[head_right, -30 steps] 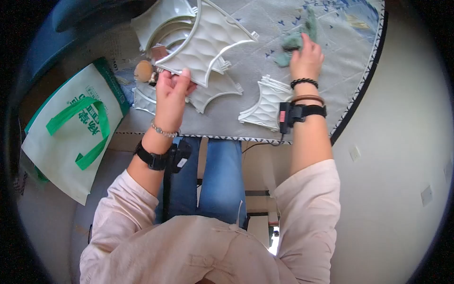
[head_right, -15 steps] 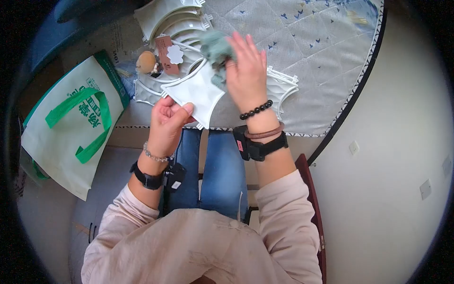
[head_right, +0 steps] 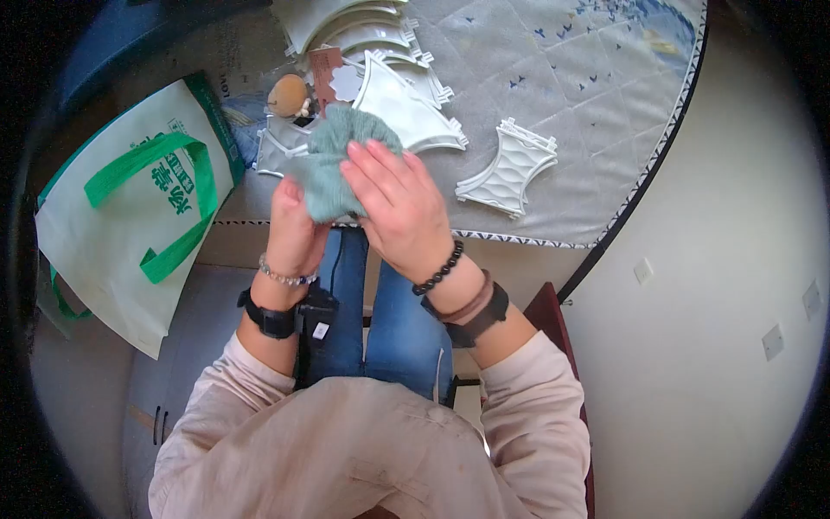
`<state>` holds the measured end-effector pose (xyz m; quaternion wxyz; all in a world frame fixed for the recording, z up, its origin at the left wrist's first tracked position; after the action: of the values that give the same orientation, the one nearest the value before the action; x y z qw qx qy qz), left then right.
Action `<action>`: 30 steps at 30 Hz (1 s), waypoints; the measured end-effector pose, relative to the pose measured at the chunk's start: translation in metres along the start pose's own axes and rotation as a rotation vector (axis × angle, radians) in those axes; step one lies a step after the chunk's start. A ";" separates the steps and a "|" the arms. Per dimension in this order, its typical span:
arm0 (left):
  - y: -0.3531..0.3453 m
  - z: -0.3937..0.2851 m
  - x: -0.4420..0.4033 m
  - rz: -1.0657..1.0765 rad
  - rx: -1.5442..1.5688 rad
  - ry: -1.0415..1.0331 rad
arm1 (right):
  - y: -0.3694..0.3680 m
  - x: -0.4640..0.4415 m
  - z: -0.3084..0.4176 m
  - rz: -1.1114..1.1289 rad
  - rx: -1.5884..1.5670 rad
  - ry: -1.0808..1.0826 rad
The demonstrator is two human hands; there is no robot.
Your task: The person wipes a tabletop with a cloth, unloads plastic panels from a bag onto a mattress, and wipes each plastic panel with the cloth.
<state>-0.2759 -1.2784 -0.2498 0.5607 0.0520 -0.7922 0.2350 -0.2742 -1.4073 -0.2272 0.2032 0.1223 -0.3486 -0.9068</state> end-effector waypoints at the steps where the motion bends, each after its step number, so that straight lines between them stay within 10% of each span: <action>1: 0.002 -0.002 0.003 -0.022 -0.007 -0.029 | 0.003 0.000 -0.001 0.012 0.024 0.035; 7: 0.018 0.004 0.012 -0.033 -0.186 0.085 | 0.021 0.007 -0.039 -0.231 -0.057 -0.260; 14: 0.035 -0.004 0.009 0.173 0.107 0.128 | 0.002 0.002 0.015 0.134 -0.058 0.123; 19: 0.032 -0.032 0.002 -0.016 0.035 0.023 | -0.002 0.066 -0.015 -0.113 -0.327 -0.598; 21: 0.038 -0.024 -0.006 -0.150 -0.816 -0.102 | 0.017 0.055 -0.019 -0.606 -0.615 -0.828; 23: 0.026 -0.016 -0.002 -0.199 -0.985 -0.200 | 0.030 0.024 -0.004 -0.712 -0.737 -0.663; 26: 0.004 -0.022 0.021 -0.020 -1.133 -0.814 | 0.016 -0.026 0.016 0.084 0.094 -0.004; 30: 0.012 -0.028 0.034 -0.136 -1.063 -0.610 | 0.017 -0.009 -0.037 0.065 0.406 0.072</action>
<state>-0.2686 -1.2496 -0.2155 0.2719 -0.1194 -0.9205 -0.2539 -0.2475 -1.4363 -0.2421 0.2159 0.1818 -0.5206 -0.8058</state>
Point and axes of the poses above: each hand's wrist, its own x-axis away from the middle knuckle, its own y-axis out of the back of the hand, z = x × y, the point moved 4 cm from there along -x, towards the middle knuckle, and after that the axes turned 13 degrees about y, right-handed, at the moved point
